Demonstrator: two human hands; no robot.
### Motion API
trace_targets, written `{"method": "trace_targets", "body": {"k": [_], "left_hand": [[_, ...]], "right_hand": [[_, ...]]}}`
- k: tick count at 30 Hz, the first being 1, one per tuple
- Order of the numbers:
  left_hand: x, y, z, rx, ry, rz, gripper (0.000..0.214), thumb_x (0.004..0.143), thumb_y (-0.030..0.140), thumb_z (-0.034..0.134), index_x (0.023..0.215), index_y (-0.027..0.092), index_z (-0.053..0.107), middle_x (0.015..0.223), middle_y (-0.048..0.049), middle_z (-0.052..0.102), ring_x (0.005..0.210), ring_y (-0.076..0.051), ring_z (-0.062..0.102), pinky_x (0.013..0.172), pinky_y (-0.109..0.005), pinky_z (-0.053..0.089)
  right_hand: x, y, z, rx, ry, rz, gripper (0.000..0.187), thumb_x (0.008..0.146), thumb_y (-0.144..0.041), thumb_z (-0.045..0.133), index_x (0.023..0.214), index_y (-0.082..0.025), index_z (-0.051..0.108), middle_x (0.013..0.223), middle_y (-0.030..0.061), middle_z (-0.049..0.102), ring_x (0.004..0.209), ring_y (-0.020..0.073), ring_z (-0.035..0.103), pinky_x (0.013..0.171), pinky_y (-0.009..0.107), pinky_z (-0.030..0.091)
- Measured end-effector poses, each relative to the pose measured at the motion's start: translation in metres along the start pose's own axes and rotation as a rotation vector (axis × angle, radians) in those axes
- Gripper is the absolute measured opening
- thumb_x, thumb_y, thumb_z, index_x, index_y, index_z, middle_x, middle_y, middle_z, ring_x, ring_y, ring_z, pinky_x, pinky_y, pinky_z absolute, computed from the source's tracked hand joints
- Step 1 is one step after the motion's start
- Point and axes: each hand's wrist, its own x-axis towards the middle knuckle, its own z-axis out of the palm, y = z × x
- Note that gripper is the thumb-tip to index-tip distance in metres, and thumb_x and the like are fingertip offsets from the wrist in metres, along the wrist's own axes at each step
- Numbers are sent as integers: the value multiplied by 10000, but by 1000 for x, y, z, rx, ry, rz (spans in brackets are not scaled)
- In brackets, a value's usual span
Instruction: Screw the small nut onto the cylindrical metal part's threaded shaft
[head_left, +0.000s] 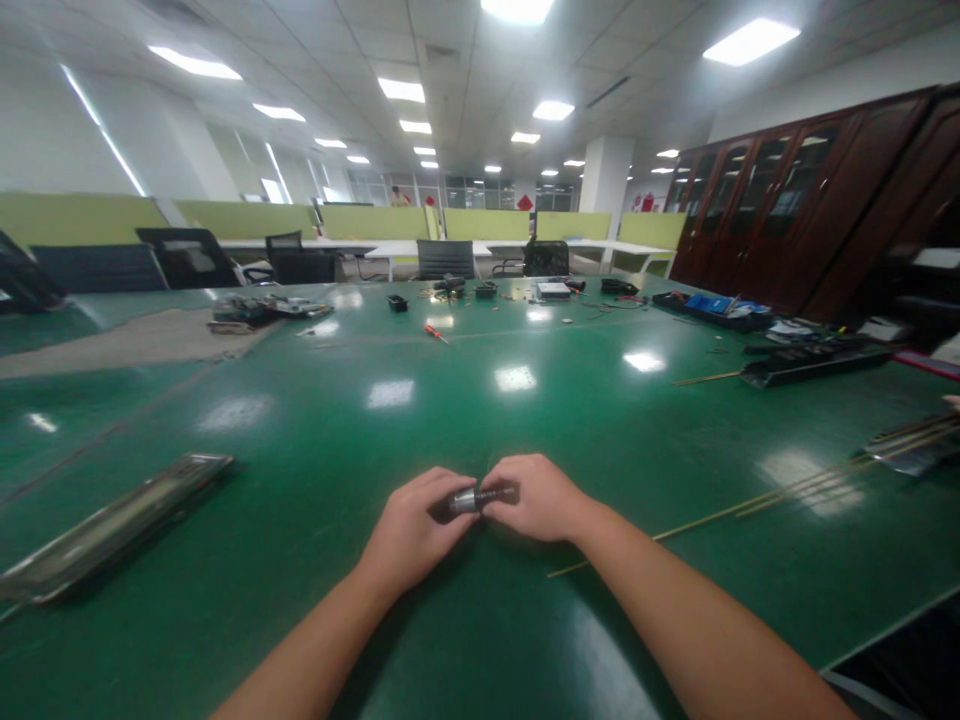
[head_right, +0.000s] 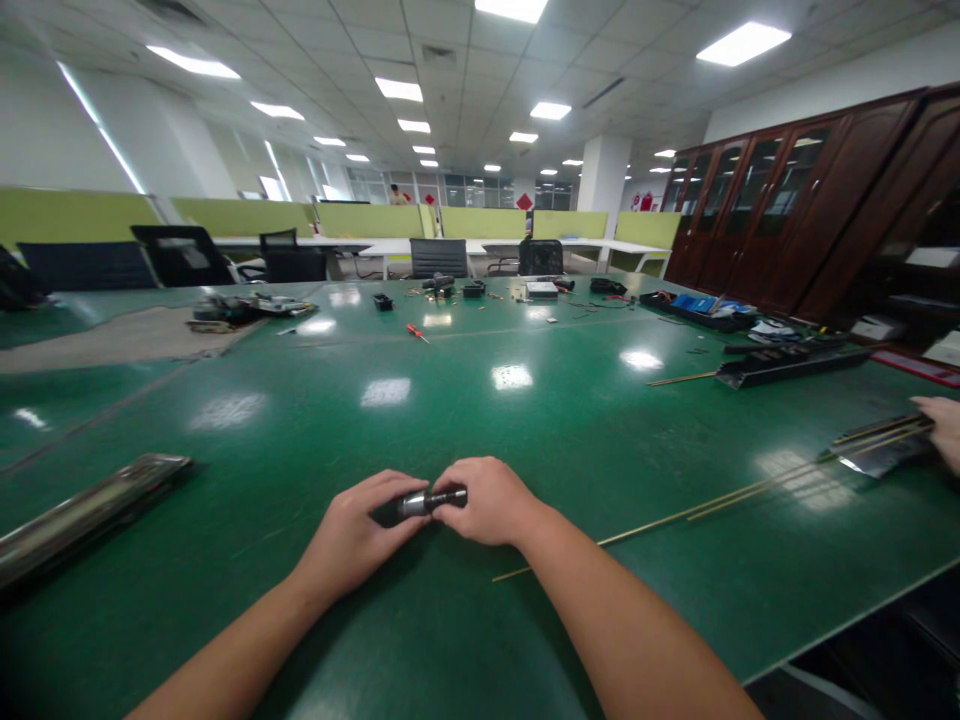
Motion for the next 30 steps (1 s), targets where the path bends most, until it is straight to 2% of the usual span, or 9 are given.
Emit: {"method": "trace_targets", "body": {"k": [12, 30], "left_hand": [[1, 3, -1, 16, -9, 3, 184, 841, 267, 675, 1017, 235, 721, 977, -43, 697, 883, -183, 657, 787, -276, 523], [1, 2, -2, 16, -5, -8, 193, 830, 245, 687, 1021, 237, 719, 980, -33, 696, 886, -177, 657, 794, -273, 518]], "right_hand": [[0, 1, 1, -11, -7, 4, 167, 784, -227, 709, 948, -215, 739, 891, 22, 725, 826, 162, 651, 769, 256, 475], [0, -1, -2, -34, -22, 41, 132, 805, -261, 697, 919, -210, 736, 866, 23, 724, 808, 165, 643, 746, 259, 457]]}}
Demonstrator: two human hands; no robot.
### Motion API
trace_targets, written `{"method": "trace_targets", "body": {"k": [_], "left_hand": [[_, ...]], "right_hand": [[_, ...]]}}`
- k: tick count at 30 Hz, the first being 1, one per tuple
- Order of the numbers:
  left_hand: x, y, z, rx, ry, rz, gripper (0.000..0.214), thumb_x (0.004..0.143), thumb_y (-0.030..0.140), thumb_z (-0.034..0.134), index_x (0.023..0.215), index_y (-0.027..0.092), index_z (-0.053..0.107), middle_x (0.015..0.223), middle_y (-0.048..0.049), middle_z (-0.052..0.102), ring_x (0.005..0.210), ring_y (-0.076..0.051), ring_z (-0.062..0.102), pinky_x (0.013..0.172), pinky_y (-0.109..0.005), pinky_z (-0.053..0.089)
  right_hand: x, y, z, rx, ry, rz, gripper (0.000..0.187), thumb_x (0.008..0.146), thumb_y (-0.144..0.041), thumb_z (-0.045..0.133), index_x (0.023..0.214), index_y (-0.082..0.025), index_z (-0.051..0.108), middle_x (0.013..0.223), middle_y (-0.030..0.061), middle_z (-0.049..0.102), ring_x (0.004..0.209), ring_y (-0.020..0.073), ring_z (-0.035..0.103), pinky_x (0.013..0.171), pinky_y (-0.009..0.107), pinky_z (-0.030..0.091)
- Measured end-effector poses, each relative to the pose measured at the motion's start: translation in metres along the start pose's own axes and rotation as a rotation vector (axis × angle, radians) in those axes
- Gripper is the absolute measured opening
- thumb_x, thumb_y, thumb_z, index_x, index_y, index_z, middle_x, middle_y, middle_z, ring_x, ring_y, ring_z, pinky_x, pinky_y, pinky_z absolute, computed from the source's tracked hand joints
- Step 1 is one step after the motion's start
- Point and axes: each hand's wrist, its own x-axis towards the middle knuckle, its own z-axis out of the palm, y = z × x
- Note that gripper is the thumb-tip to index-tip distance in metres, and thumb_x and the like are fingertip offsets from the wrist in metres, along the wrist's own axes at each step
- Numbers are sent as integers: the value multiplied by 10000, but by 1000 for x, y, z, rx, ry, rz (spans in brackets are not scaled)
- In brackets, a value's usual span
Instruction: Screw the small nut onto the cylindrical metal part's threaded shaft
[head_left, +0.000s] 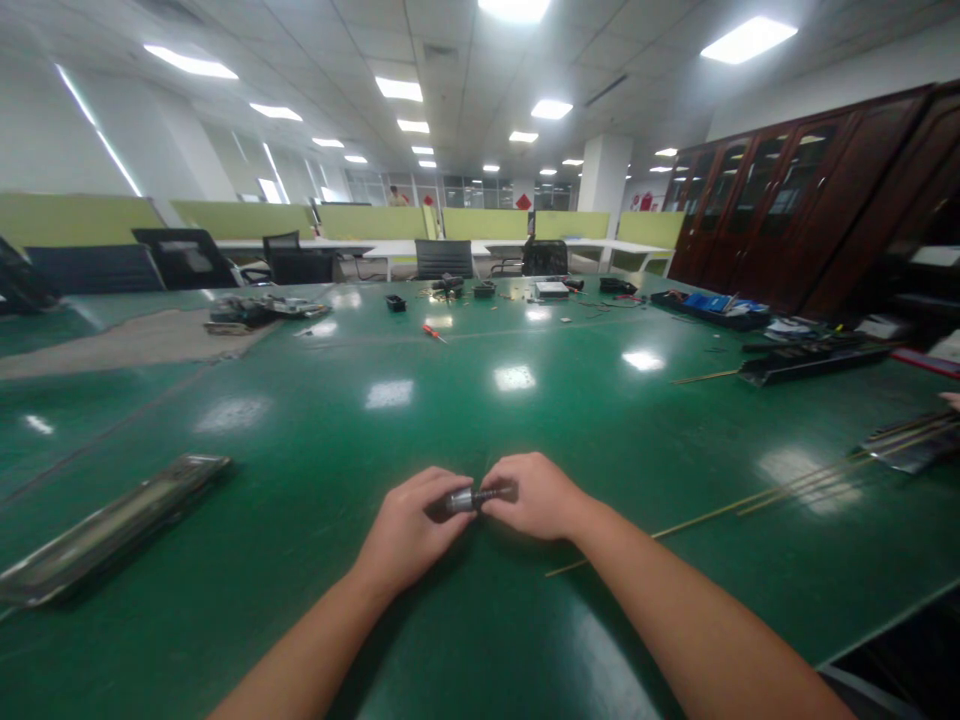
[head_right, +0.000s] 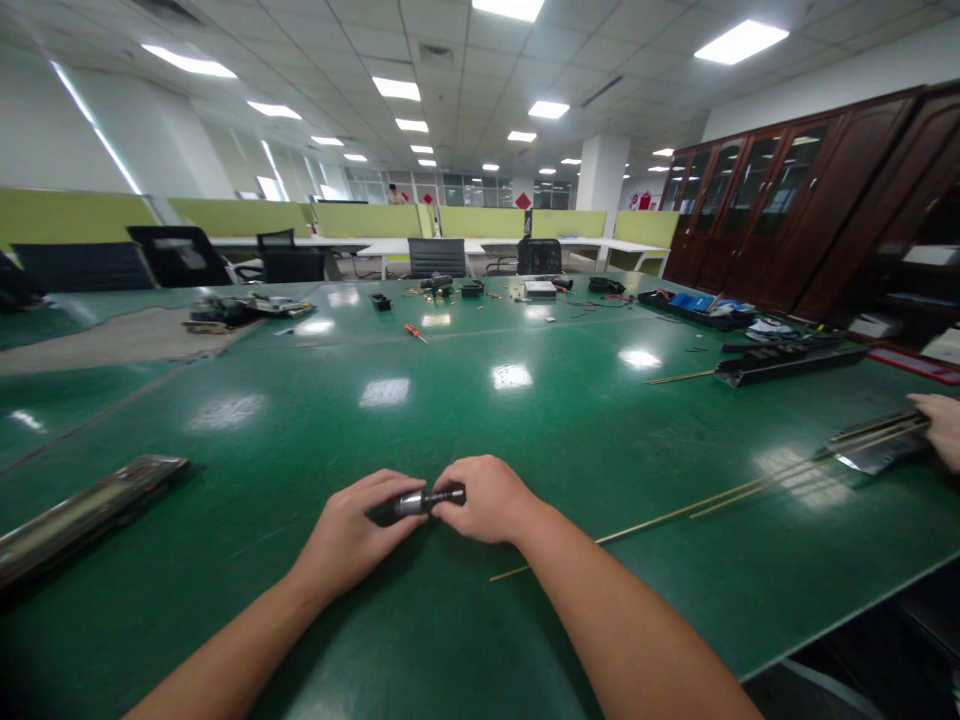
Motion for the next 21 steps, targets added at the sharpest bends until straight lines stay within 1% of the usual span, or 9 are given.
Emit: {"method": "trace_targets", "body": {"k": [7, 12, 21], "left_hand": [[0, 2, -1, 9, 11, 10, 187, 836, 251, 680, 1017, 228, 719, 976, -41, 699, 880, -181, 661, 786, -276, 526], [1, 2, -1, 22, 18, 23, 177, 837, 259, 679, 1006, 227, 720, 970, -46, 700, 870, -185, 663, 775, -279, 535], [1, 0, 0, 20, 17, 11, 178, 833, 250, 684, 1006, 242, 721, 962, -30, 699, 865, -174, 662, 774, -267, 530]], "right_hand": [[0, -1, -1, -6, -1, 12, 122, 813, -280, 698, 911, -218, 736, 848, 17, 723, 783, 159, 639, 720, 255, 449], [0, -2, -1, -23, -10, 32, 131, 826, -296, 692, 920, -219, 742, 868, 25, 730, 807, 170, 646, 730, 264, 449], [0, -2, -2, -41, -17, 42, 133, 835, -309, 685, 911, -217, 743, 865, 27, 734, 814, 175, 651, 733, 270, 445]]}}
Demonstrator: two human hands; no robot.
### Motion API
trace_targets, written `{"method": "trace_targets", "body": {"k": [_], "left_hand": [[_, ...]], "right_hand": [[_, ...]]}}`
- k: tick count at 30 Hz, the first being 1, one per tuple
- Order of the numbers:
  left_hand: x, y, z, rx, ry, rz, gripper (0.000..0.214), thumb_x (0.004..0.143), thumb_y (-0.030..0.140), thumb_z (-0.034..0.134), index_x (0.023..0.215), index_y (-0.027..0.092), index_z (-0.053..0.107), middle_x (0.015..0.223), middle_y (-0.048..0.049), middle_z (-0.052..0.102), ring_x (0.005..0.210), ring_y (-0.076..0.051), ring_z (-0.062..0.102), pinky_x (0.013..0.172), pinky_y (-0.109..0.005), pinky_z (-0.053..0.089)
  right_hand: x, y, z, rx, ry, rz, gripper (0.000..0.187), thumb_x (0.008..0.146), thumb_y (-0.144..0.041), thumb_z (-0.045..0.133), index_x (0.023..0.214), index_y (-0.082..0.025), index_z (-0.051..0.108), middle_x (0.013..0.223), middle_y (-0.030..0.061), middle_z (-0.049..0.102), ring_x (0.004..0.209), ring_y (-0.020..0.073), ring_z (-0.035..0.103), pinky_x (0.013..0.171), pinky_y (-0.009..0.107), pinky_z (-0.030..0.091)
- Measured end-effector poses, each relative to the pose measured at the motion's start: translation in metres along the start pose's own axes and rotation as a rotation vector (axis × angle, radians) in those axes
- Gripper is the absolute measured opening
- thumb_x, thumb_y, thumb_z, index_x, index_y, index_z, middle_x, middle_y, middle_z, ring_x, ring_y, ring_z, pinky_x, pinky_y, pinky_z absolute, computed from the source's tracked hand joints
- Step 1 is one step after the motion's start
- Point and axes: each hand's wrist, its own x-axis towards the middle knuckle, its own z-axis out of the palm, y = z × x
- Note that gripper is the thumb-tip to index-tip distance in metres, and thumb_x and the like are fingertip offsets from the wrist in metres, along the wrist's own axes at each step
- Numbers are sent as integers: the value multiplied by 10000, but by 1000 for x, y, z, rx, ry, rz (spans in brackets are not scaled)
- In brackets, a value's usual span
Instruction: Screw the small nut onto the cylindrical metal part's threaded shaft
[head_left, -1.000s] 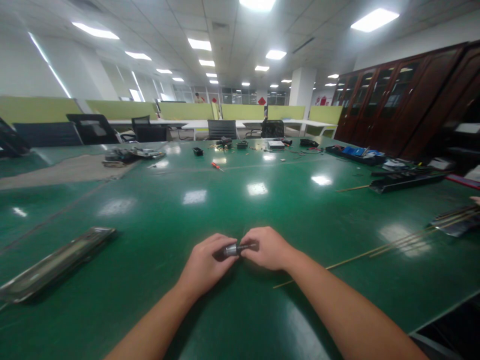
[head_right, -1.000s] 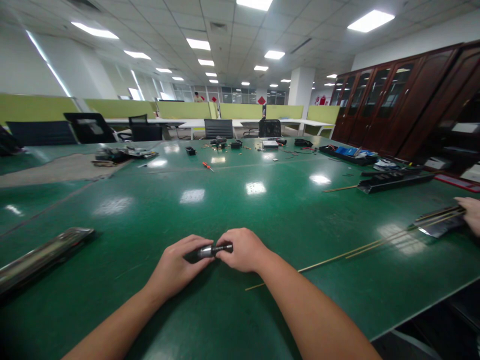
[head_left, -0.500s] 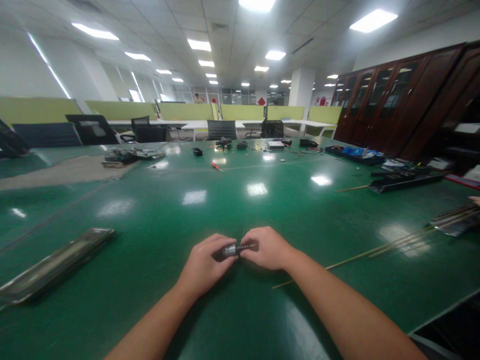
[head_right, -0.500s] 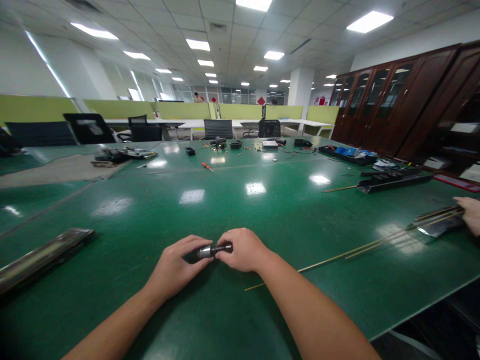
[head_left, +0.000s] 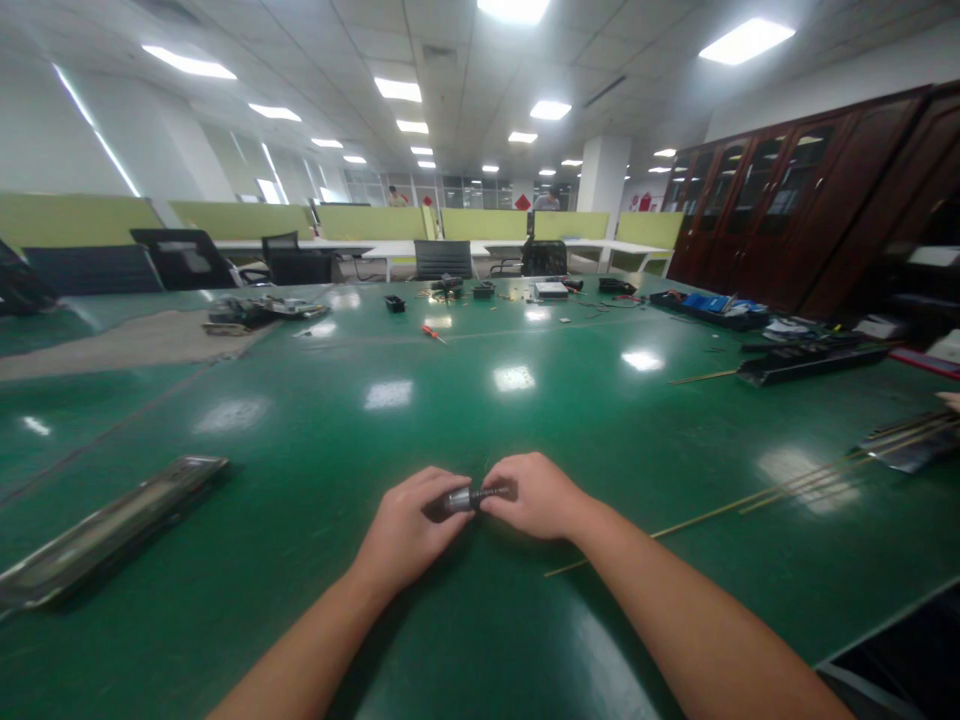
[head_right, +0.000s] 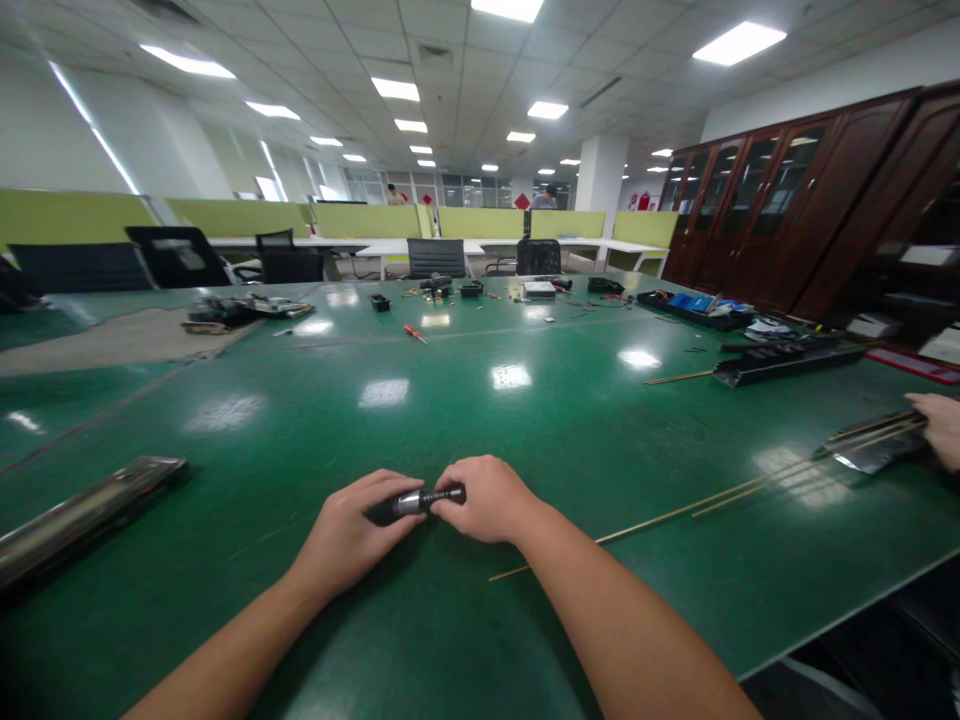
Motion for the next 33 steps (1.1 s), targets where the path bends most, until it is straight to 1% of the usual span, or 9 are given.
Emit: {"method": "trace_targets", "body": {"k": [7, 24, 33], "left_hand": [[0, 1, -1, 20, 6, 13, 201, 827, 262, 681, 1019, 217, 719, 965, -58, 703, 867, -194, 666, 771, -285, 542], [-2, -3, -1, -10, -7, -28, 202, 829, 255, 696, 1030, 254, 718, 978, -20, 694, 890, -175, 652, 790, -272, 514], [-1, -5, 0, -5, -6, -38, 210, 822, 261, 710, 1032, 254, 718, 980, -12, 693, 895, -169, 646, 797, -271, 505]], "right_hand": [[0, 2, 0, -11, -7, 4, 148, 832, -316, 692, 930, -219, 747, 887, 34, 739, 830, 182, 657, 738, 275, 447], [-1, 3, 0, 0, 10, -6, 145, 838, -315, 679, 925, -215, 738, 877, 27, 735, 819, 174, 651, 730, 269, 445], [-1, 3, -2, -12, -5, 5, 149, 843, -314, 670, 923, -207, 738, 853, 23, 727, 783, 160, 636, 692, 254, 424]]}}
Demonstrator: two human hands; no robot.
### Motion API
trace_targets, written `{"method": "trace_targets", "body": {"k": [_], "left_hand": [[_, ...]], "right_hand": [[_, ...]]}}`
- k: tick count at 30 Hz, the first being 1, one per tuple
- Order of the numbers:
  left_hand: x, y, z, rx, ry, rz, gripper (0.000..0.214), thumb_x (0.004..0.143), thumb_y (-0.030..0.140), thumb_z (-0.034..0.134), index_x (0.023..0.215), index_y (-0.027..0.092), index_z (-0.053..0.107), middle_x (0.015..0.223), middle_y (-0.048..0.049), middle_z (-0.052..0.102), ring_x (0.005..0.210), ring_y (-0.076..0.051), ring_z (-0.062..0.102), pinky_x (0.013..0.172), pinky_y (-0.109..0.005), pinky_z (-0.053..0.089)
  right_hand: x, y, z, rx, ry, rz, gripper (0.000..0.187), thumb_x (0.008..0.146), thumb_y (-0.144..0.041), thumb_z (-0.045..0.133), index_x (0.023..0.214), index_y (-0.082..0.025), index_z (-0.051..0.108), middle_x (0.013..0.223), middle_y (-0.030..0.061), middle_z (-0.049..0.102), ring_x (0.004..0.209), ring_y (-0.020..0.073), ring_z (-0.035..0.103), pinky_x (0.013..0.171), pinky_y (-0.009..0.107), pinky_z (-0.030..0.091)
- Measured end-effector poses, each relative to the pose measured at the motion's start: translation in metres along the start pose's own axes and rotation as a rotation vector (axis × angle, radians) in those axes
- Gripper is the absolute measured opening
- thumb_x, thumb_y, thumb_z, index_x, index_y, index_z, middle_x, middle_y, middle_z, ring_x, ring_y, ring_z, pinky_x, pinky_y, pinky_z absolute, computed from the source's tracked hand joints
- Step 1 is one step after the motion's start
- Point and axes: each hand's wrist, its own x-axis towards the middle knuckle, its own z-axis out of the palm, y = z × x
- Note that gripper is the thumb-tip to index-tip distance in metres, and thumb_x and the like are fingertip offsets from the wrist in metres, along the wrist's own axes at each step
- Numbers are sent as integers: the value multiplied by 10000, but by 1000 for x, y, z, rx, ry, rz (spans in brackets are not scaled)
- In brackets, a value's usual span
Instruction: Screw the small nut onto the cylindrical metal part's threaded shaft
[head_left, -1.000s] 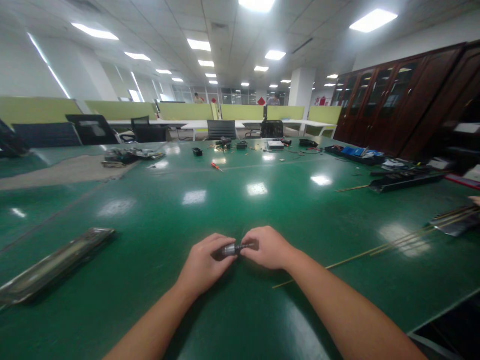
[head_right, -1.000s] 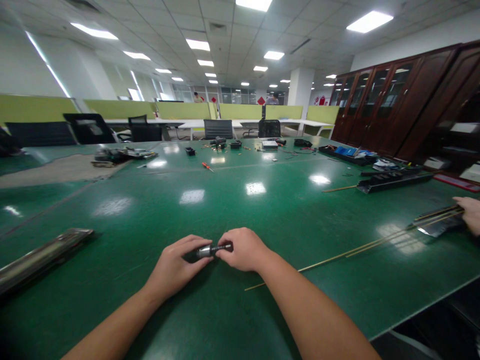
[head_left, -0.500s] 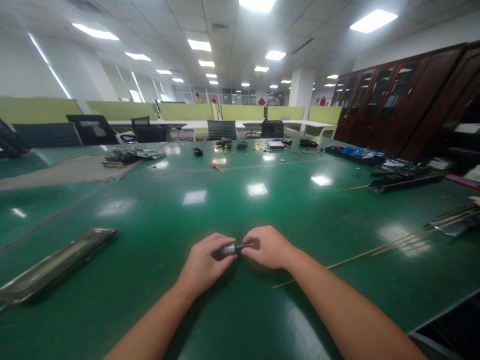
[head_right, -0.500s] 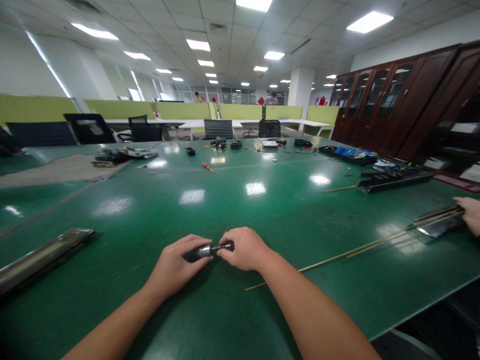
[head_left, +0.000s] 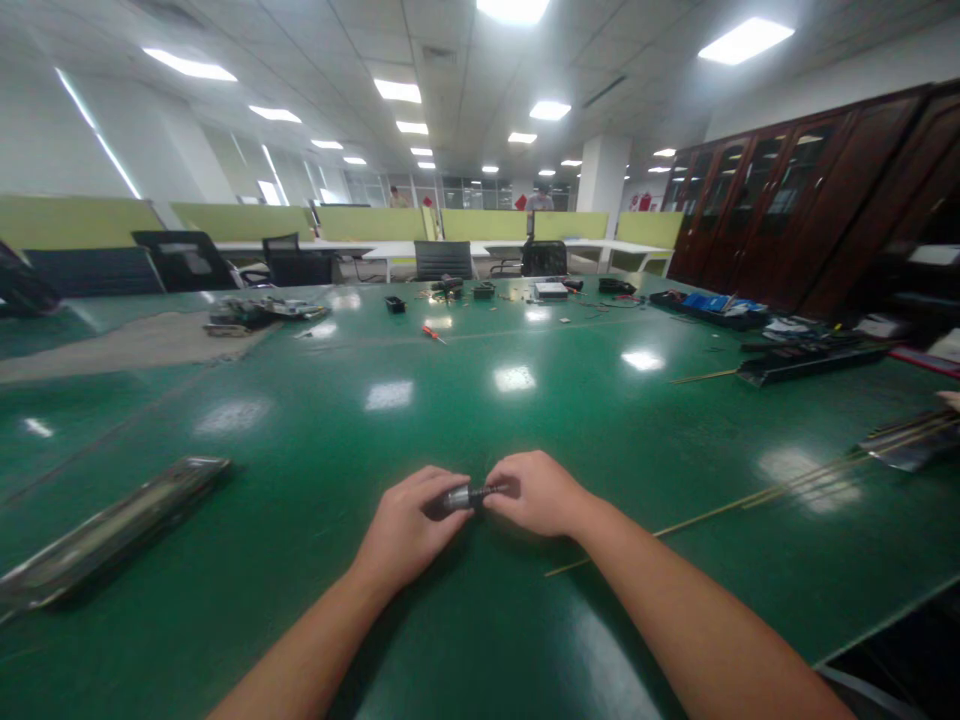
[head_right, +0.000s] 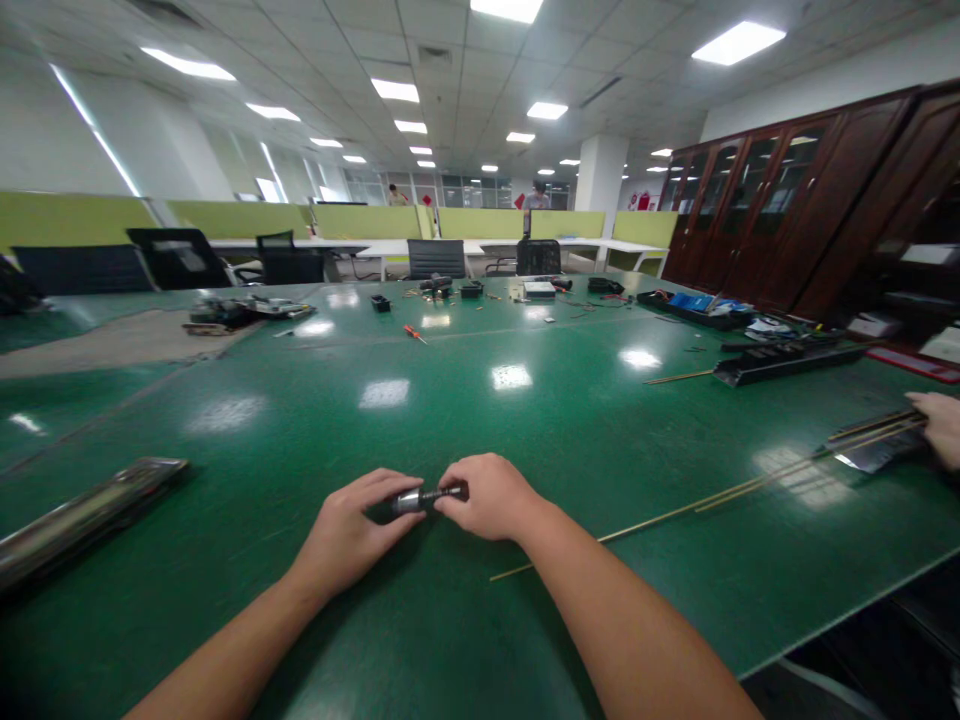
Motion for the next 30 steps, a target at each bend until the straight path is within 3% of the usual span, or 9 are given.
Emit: {"method": "trace_targets", "body": {"k": [30], "left_hand": [[1, -8, -6, 39, 53, -39, 238, 805, 269, 714, 1044, 268, 715, 1018, -3, 689, 939, -178, 643, 840, -289, 503]], "right_hand": [[1, 4, -6, 1, 38, 50, 142, 833, -292, 682, 932, -203, 733, 839, 18, 717, 762, 147, 616, 707, 256, 422]]}}
